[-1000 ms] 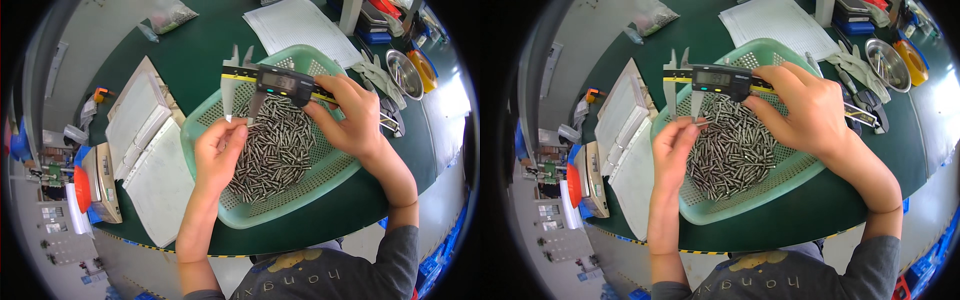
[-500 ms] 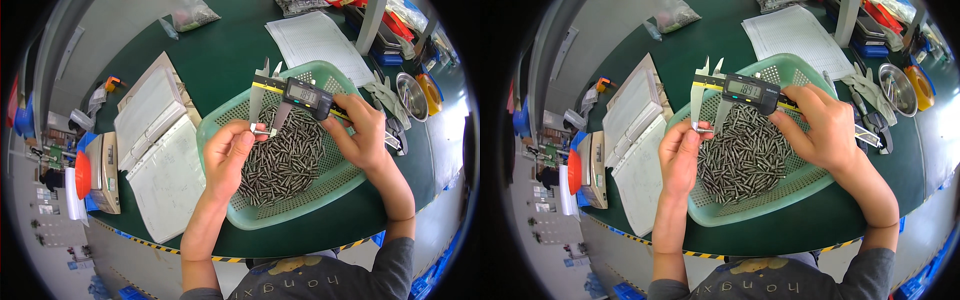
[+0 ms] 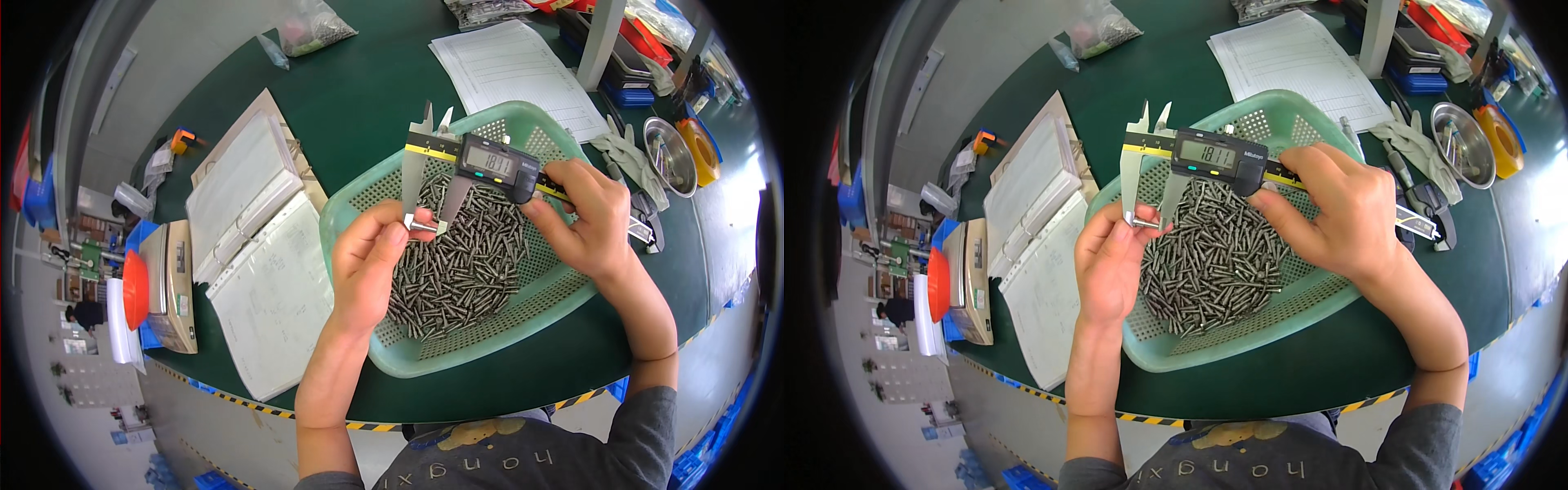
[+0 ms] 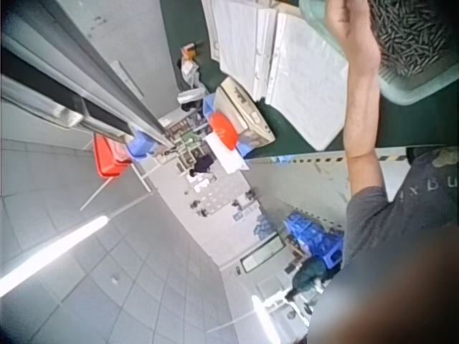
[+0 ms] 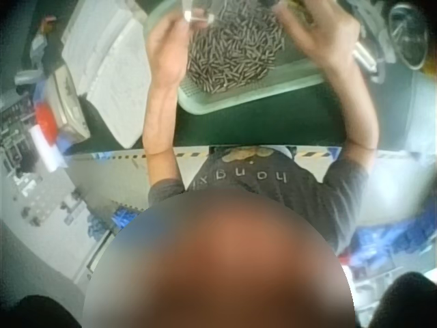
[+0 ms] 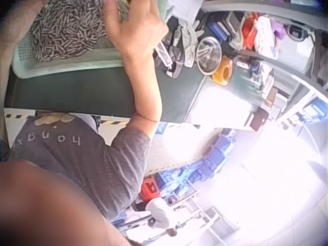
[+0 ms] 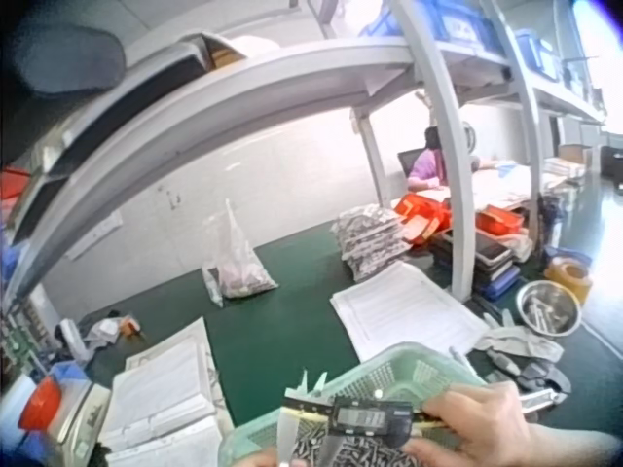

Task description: The recorder uses a digital caliper to measure the dimensions of small metal pins at a quality control workstation.

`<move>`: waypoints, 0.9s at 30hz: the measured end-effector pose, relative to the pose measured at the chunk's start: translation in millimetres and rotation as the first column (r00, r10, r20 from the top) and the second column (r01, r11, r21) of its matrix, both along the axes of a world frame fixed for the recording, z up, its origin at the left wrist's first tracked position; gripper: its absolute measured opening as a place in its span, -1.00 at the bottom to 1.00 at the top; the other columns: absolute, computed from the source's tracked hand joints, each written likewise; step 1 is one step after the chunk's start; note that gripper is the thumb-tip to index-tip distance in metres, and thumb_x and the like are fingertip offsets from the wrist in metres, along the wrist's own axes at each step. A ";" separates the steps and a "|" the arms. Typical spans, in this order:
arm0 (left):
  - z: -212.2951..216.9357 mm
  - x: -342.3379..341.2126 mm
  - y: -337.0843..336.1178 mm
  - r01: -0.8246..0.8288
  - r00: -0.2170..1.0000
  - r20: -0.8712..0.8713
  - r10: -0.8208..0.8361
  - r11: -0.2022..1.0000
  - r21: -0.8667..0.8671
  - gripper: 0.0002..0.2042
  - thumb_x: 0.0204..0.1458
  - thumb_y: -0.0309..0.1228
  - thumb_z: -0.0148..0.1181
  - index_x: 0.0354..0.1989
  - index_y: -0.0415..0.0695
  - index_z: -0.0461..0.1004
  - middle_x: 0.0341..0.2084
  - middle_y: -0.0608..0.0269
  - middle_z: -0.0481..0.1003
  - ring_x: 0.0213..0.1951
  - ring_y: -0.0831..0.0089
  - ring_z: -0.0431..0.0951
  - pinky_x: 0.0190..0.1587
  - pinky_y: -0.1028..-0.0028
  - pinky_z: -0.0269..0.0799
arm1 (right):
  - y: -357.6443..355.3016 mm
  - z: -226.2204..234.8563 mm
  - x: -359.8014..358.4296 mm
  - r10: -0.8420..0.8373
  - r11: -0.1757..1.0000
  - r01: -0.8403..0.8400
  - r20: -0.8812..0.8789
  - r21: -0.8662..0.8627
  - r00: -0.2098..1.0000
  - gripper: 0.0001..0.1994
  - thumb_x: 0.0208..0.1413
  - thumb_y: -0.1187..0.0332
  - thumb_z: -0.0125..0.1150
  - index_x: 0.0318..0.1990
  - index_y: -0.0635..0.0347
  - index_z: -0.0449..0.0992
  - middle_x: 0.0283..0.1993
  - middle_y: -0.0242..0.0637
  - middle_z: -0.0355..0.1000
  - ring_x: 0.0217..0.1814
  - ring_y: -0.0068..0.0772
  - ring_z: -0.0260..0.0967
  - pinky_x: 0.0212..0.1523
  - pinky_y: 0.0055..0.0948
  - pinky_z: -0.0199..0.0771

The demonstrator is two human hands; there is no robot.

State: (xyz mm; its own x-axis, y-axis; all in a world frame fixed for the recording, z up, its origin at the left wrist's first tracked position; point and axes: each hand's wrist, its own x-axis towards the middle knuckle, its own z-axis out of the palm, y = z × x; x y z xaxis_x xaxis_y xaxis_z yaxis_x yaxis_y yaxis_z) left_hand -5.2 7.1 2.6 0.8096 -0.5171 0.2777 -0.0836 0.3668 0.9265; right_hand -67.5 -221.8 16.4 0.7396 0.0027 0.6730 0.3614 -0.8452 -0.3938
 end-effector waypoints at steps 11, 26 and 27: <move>-1.9 1.5 -0.7 -0.058 0.996 -0.067 0.064 0.993 0.098 -0.89 0.00 -0.55 0.09 -0.30 -0.23 0.34 -0.40 0.26 0.42 -0.40 0.67 0.35 -0.29 0.65 0.28 | -1.3 -3.6 1.6 0.033 0.993 -0.033 0.000 -0.114 0.999 -0.71 -0.17 0.28 0.30 -0.32 0.25 0.42 -0.54 -0.25 0.36 -0.62 -0.23 0.33 -0.67 -0.42 0.28; -11.1 -3.8 -25.9 -0.510 0.670 0.678 -0.302 0.476 0.717 -0.85 -0.32 -0.57 0.25 -0.49 -0.14 0.47 -0.30 0.20 0.36 -0.17 0.18 0.34 -0.13 0.29 0.24 | -0.2 -8.3 2.0 -0.009 1.000 0.009 0.011 -0.003 1.000 -0.70 -0.18 0.47 0.29 -0.24 0.33 0.42 -0.50 -0.21 0.36 -0.58 -0.38 0.31 -0.56 -0.56 0.32; -13.0 -1.9 -26.9 -0.519 0.649 0.697 -0.306 0.492 0.699 -0.85 -0.32 -0.57 0.25 -0.50 -0.13 0.47 -0.32 0.21 0.37 -0.20 0.16 0.34 -0.16 0.28 0.25 | -0.1 -8.3 1.9 -0.016 1.000 0.016 0.009 -0.006 1.000 -0.70 -0.19 0.47 0.30 -0.24 0.33 0.42 -0.50 -0.22 0.36 -0.59 -0.40 0.31 -0.57 -0.56 0.32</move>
State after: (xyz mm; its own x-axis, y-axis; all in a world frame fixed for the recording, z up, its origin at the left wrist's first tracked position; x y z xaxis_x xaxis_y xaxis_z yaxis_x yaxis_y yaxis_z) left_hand -7.1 -19.9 -10.4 0.6388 -0.7285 0.2474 -0.7605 -0.5490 0.3468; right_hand -65.7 -221.9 8.1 0.7332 -0.0053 0.6799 0.3511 -0.8534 -0.3853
